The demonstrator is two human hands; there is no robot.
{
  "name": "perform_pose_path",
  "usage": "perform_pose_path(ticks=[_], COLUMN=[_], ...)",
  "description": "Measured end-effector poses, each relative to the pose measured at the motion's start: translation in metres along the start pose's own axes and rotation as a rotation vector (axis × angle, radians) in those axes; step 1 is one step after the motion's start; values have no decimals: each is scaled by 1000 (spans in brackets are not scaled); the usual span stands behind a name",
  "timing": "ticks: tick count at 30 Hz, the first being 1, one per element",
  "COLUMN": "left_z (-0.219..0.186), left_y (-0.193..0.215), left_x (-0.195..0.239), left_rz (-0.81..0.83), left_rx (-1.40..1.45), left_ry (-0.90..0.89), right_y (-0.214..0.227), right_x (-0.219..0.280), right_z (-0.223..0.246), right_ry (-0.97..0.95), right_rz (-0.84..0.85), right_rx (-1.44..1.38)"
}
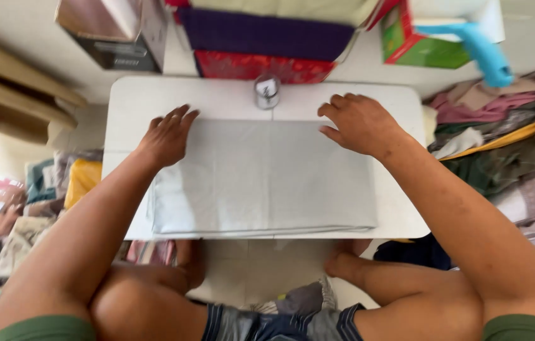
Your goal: The person uses a lint roller to smooth a piece of light gray fabric on a white table. They repeatedly roll the tool over the fabric, fold it, and continue rolling the folded sections.
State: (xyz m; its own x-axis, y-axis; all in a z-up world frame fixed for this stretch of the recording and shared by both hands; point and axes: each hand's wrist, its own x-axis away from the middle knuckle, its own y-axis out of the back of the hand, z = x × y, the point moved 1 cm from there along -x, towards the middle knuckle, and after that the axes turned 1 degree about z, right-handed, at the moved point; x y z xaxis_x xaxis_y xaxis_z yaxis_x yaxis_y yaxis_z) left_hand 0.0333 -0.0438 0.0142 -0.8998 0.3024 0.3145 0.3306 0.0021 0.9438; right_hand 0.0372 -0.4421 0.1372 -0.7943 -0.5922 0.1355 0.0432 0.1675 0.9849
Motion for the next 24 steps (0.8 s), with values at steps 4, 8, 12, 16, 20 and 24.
perform_pose_path(ticks=[4, 8, 12, 16, 20, 24], left_z=[-4, 0, 27, 41, 55, 55], left_y=[-11, -7, -28, -21, -21, -4], left_x=[-2, -2, -22, -27, -27, -15], left_rz=[43, 8, -64, -28, -126, -250], left_rx=[11, -39, -184, -75, -65, -79], left_ry=[7, 16, 39, -4, -48, -39], right_y=[-100, -129, -143, -156, -126, -112], right_x=[2, 8, 7, 1, 5, 14], right_z=[-37, -68, -88, -119, -128, -134], right_ry=[-75, -86, -208, -233, -359, -377], right_rz=[268, 251, 356, 423, 429, 272], right_rx=[-162, -176, -267, -281, -404, -530])
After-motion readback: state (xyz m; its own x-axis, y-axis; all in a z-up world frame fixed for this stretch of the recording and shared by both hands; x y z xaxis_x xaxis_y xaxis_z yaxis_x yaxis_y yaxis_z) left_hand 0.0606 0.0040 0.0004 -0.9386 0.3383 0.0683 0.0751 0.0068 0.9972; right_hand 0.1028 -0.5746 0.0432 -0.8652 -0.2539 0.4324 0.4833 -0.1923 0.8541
